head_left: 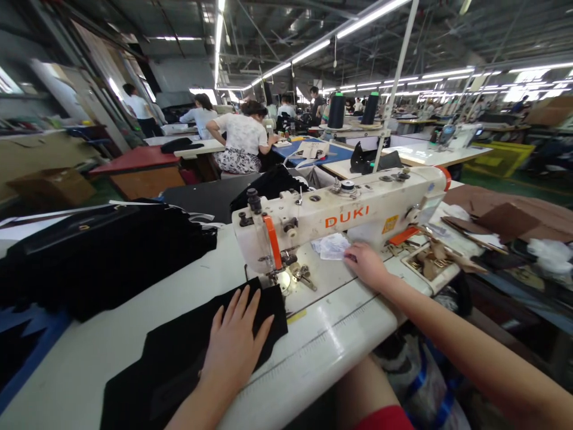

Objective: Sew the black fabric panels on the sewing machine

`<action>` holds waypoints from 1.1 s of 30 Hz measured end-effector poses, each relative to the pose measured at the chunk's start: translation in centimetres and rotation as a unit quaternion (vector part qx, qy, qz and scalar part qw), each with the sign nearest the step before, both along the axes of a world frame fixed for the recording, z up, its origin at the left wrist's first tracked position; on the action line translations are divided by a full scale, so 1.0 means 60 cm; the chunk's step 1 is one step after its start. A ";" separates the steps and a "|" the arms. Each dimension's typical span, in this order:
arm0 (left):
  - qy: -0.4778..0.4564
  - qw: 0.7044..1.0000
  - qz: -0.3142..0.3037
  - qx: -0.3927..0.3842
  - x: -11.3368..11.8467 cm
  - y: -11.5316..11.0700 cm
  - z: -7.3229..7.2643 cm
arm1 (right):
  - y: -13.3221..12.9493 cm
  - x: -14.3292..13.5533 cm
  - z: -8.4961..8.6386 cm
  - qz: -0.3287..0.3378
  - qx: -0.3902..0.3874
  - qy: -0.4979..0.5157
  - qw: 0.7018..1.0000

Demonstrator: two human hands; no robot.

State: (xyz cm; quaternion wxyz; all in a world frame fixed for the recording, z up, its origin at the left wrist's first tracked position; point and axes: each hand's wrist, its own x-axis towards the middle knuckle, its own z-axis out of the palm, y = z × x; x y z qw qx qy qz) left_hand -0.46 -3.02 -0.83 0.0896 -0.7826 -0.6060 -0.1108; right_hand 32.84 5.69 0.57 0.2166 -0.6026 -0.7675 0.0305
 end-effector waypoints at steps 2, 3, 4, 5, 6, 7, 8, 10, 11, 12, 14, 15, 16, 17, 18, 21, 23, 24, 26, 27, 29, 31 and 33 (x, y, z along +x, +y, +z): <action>-0.001 1.000 -0.003 0.002 -0.005 0.002 -0.003 | 0.001 -0.001 -0.002 -0.003 -0.003 -0.001 1.000; -0.001 1.000 -0.006 0.004 -0.008 0.002 -0.006 | 0.001 -0.002 -0.004 -0.004 -0.001 0.001 1.000; -0.001 1.000 -0.010 0.008 -0.011 0.001 -0.009 | 0.000 -0.003 -0.006 -0.005 0.001 0.002 1.000; -0.001 1.000 -0.015 0.014 -0.013 0.001 -0.012 | -0.001 -0.003 -0.007 -0.006 0.004 0.005 1.000; -0.004 1.000 -0.020 0.023 -0.016 0.001 -0.015 | -0.001 -0.003 -0.008 -0.007 0.010 0.010 1.000; -0.009 0.999 -0.025 0.034 -0.018 0.001 -0.017 | -0.001 -0.002 -0.009 -0.009 0.018 0.015 1.000; -0.016 0.998 -0.032 0.046 -0.021 0.002 -0.019 | -0.001 -0.001 -0.008 -0.010 0.028 0.023 0.999; -0.032 0.995 -0.048 0.080 -0.024 0.002 -0.018 | -0.001 0.000 -0.004 -0.009 0.052 0.041 0.998; -0.040 0.993 -0.060 0.099 -0.024 0.001 -0.014 | -0.003 -0.002 0.000 -0.006 0.062 0.052 0.997; -0.046 0.989 -0.074 0.118 -0.024 -0.001 -0.008 | -0.007 -0.005 0.005 0.001 0.068 0.063 0.996; -0.053 0.979 -0.112 0.159 -0.020 -0.011 0.008 | -0.020 -0.021 0.016 0.029 0.068 0.088 0.993; -0.052 0.973 -0.136 0.177 -0.015 -0.017 0.017 | -0.030 -0.034 0.021 0.049 0.062 0.103 0.992; -0.047 0.967 -0.161 0.190 -0.010 -0.023 0.026 | -0.042 -0.051 0.026 0.075 0.051 0.118 0.989; -0.037 0.961 -0.189 0.200 -0.003 -0.030 0.034 | -0.055 -0.072 0.030 0.105 0.035 0.134 0.985; -0.025 0.954 -0.217 0.206 0.003 -0.035 0.040 | -0.068 -0.096 0.032 0.131 0.018 0.152 0.979; 0.009 0.937 -0.280 0.208 0.016 -0.042 0.048 | -0.098 -0.174 0.033 0.210 -0.045 0.188 0.958; 0.004 0.931 -0.298 0.210 0.014 -0.038 0.048 | -0.105 -0.216 0.030 0.228 -0.094 0.216 0.945; -0.007 0.930 -0.301 0.210 0.010 -0.035 0.048 | -0.105 -0.231 0.028 0.230 -0.114 0.229 0.939; -0.035 0.932 -0.298 0.203 -0.002 -0.029 0.049 | -0.101 -0.248 0.027 0.238 -0.134 0.243 0.931; -0.050 0.935 -0.291 0.196 -0.009 -0.025 0.049 | -0.100 -0.250 0.026 0.244 -0.126 0.243 0.930; -0.077 0.945 -0.266 0.175 -0.024 -0.019 0.047 | -0.103 -0.247 0.023 0.246 -0.076 0.224 0.940; -0.107 0.954 -0.233 0.159 -0.038 -0.012 0.041 | -0.115 -0.239 0.016 0.251 -0.015 0.183 0.950; -0.134 0.959 -0.207 0.137 -0.052 -0.004 0.031 | -0.134 -0.231 0.006 0.286 0.016 0.124 0.950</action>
